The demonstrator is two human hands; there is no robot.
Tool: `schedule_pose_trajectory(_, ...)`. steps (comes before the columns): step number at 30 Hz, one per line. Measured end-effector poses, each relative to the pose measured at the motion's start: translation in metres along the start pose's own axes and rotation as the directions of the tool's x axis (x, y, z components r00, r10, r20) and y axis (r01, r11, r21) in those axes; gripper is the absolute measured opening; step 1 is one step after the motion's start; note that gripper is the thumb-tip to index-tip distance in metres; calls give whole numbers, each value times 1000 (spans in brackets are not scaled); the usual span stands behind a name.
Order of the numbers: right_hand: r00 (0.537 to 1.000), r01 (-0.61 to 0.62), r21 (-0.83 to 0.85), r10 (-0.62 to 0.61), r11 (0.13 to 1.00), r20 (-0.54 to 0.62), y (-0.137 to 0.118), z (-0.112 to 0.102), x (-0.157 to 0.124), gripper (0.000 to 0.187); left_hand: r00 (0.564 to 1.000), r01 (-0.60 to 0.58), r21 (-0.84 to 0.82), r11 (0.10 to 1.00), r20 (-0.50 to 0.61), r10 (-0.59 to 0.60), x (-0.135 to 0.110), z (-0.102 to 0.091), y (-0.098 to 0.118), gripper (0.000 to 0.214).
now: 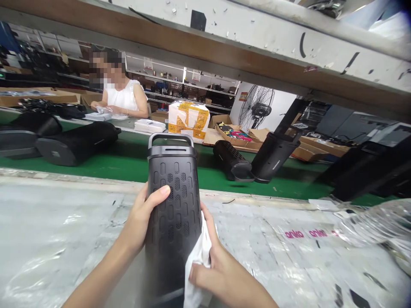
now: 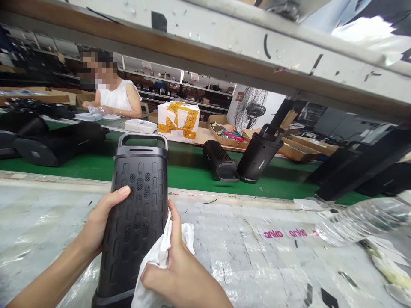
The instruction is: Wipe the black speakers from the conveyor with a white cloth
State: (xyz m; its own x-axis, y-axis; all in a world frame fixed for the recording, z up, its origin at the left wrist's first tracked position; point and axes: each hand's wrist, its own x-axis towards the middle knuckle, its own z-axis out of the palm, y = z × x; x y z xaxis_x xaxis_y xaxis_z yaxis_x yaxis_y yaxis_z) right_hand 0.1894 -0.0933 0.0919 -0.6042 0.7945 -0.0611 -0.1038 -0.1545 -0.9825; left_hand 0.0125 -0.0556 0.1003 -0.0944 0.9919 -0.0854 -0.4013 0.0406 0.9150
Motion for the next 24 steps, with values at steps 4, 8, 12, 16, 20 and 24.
schedule_pose_trajectory(4, 1000, 3, -7, -3, 1000, -15, -4, 4, 1, 103, 1000, -15, 7, 1000, 0, 15, -2, 1, 1, 61)
schedule_pose_trajectory(8, 1000, 17, 23, -17, 1000, -3, -2, 6, -1, 106, 1000, 5, 14, 1000, 10, -5, -2, 0, 1, 65)
schedule_pose_trajectory(12, 999, -34, -26, 33, 999, -11, -6, 6, -3, 104, 1000, -15, 1, 1000, -2, 15, -3, 2, 2, 60)
schedule_pose_trajectory(16, 998, -56, 71, 54, 996, 30, -11, 7, -4, 105, 1000, -20, 3, 1000, 2, 20, -3, 3, 3, 57)
schedule_pose_trajectory(20, 998, -67, 129, 64, 989, 28, -13, 9, -2, 106, 999, -21, -9, 1000, 25, 21, -2, 2, 2, 57)
schedule_pose_trajectory(24, 999, -50, 146, 47, 988, 20, -11, 9, -1, 105, 1000, -23, -13, 1000, 21, 23, -2, 0, 1, 58)
